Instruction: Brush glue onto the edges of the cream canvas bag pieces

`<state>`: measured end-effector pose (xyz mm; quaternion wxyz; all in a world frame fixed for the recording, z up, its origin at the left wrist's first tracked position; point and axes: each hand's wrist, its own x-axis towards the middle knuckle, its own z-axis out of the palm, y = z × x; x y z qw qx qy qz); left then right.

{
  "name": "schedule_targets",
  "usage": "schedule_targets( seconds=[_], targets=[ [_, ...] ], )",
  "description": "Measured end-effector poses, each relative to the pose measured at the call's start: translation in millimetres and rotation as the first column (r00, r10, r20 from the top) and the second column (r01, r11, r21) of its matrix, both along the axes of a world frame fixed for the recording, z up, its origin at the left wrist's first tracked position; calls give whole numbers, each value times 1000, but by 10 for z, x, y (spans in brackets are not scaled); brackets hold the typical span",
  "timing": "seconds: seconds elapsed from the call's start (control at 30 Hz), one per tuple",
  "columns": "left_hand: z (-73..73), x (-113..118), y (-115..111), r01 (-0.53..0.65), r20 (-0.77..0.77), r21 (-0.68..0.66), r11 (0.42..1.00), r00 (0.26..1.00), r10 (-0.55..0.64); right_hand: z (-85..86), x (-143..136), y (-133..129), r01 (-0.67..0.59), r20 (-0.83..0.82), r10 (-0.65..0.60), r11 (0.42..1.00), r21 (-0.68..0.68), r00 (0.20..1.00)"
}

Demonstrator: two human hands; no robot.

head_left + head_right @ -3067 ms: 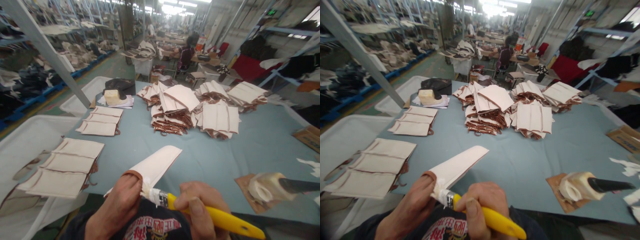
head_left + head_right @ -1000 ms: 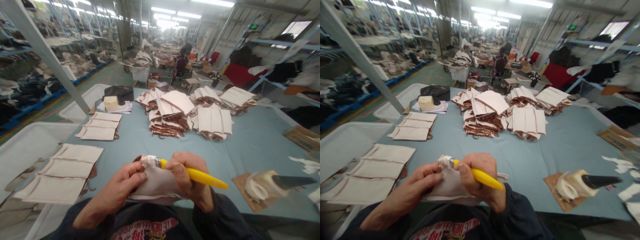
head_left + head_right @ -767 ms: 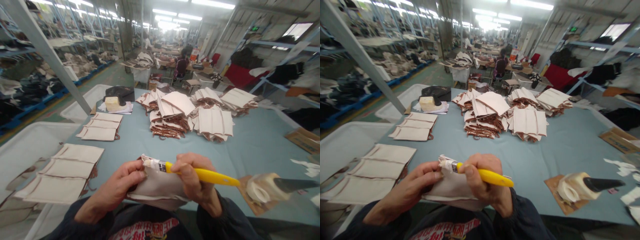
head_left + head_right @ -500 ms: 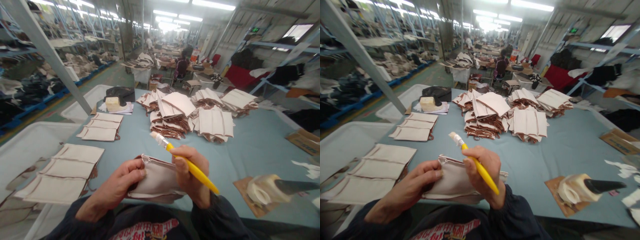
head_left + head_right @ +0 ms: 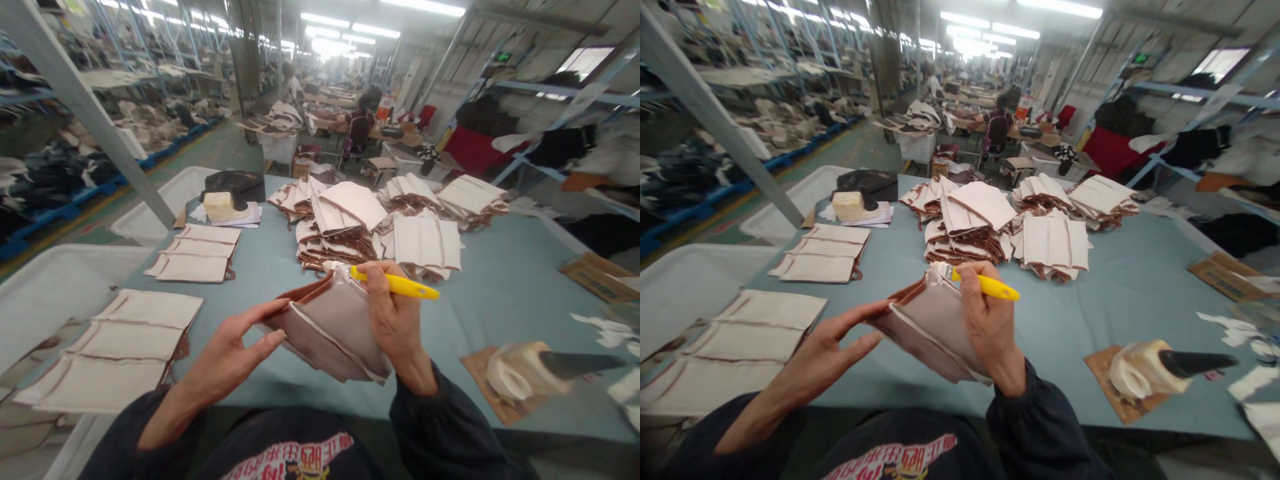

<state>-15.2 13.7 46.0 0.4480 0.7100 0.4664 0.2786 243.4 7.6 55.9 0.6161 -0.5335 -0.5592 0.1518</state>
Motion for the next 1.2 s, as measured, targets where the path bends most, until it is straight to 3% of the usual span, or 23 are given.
schedule_targets(
  seconds=[0.1,0.2,0.33,0.47,0.57,0.67,0.8,0.93,1.2],
  targets=[
    [-154,71,-22,-16,-29,148,989,999,20,15,18,0,-10,-94,6,999,-37,996],
    [-193,164,-16,5,3,194,981,1000,-6,42,47,6,-2,-173,-9,998,-60,985],
    [-149,256,6,114,90,40,993,989,-117,17,100,48,-19,-226,-3,995,-94,974],
    [-99,287,-31,237,103,-43,971,967,-231,-131,128,121,20,-218,-40,995,-93,975],
    [-47,272,-81,293,104,-97,951,953,-283,-200,172,135,113,-170,-116,993,-25,979],
    [-1,249,-100,310,101,-143,940,949,-297,-148,228,61,143,-277,-121,988,59,953],
    [24,231,-82,222,47,-133,966,975,-218,-7,216,-117,-106,-450,107,994,28,886],
    [46,224,-83,228,10,-145,963,973,-229,46,90,-216,-386,-541,294,920,-62,788],
    [48,292,-182,283,71,-123,951,959,-276,44,-191,-106,-593,-494,464,793,-137,735]
  ],
)
